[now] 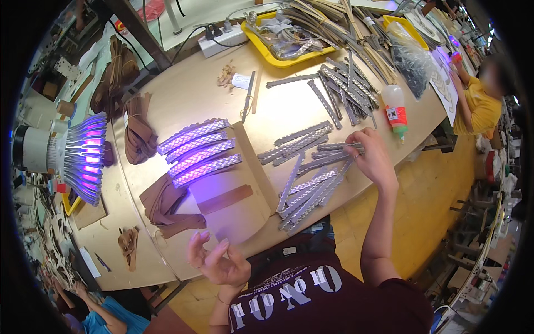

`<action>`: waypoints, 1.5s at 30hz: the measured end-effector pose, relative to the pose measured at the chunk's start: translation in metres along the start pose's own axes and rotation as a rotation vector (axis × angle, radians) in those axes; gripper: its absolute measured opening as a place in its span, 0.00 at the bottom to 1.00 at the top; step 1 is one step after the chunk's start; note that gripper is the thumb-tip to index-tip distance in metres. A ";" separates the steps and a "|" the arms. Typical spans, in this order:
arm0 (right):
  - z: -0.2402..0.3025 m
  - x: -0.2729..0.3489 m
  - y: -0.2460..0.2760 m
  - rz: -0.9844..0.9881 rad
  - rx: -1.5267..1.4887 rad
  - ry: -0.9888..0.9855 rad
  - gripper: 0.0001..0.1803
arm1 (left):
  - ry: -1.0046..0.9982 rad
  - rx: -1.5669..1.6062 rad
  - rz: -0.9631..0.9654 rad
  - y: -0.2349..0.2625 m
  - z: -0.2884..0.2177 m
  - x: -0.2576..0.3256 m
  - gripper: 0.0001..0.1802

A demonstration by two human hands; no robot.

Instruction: The person repeatedly picks up braided silver strips and wraps them around a cylindrical cardboard form under a UV lamp. They align each strip and press it into place, building a stacked band pattern on the form. The workspace contains additional strips, brown fabric pieces, and tools on the table.

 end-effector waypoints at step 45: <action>0.168 -0.016 -0.035 0.523 -1.655 -0.046 0.27 | 0.391 0.518 -0.045 0.010 0.029 -0.028 0.08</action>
Point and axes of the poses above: each hand's wrist, its own x-axis away from the middle knuckle, its own y-axis out of the back of the hand, z = x × y, the point moved 4 cm from there along -x, towards the middle knuckle, and after that the axes turned 6 degrees about -x, right-handed, at the moved point
